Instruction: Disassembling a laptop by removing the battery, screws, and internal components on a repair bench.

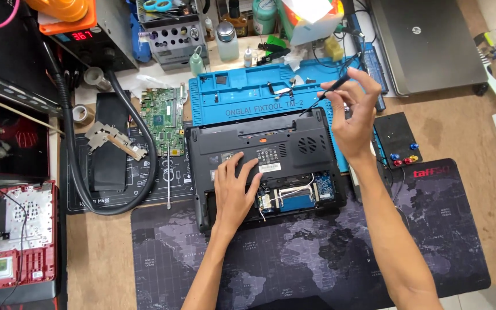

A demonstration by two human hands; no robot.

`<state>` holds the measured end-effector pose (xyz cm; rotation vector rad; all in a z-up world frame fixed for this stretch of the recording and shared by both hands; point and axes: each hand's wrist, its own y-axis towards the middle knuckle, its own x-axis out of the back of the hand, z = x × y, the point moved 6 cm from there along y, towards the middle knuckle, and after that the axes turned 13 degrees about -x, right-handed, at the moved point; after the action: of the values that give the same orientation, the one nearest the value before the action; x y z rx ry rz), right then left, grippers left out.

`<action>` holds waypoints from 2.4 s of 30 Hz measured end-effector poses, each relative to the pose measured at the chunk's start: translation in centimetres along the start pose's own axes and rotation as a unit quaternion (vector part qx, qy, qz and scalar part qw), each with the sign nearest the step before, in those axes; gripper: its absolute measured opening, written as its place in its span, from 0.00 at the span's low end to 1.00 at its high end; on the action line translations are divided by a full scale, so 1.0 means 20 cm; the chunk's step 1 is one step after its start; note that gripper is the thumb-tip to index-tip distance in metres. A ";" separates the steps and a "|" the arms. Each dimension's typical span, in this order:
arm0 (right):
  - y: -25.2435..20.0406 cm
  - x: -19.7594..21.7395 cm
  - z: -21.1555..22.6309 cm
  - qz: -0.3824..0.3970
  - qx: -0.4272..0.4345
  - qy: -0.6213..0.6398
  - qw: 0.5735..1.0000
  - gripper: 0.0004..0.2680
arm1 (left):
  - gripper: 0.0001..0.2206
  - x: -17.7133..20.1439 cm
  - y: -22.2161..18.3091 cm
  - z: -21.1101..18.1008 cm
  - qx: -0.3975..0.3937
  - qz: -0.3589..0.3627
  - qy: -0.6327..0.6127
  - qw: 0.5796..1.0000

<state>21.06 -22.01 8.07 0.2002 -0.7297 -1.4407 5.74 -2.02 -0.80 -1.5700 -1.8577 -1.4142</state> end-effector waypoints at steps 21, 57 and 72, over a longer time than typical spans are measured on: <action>0.01 -0.40 0.02 0.069 0.029 0.029 0.997 0.16 | 0.12 -0.02 -0.02 0.01 -0.032 -0.019 0.054 0.998; 0.05 -0.40 0.05 0.015 0.009 0.016 1.000 0.11 | 0.11 -0.03 -0.04 0.01 -0.043 -0.049 0.063 0.996; 0.04 -0.43 0.13 0.053 -0.013 0.031 0.998 0.07 | 0.11 -0.01 -0.03 0.00 -0.048 -0.050 0.053 0.996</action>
<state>20.68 -12.99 7.64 0.1837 -0.6614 -1.3373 5.29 -2.12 -1.28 -1.4323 -1.8532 -1.6206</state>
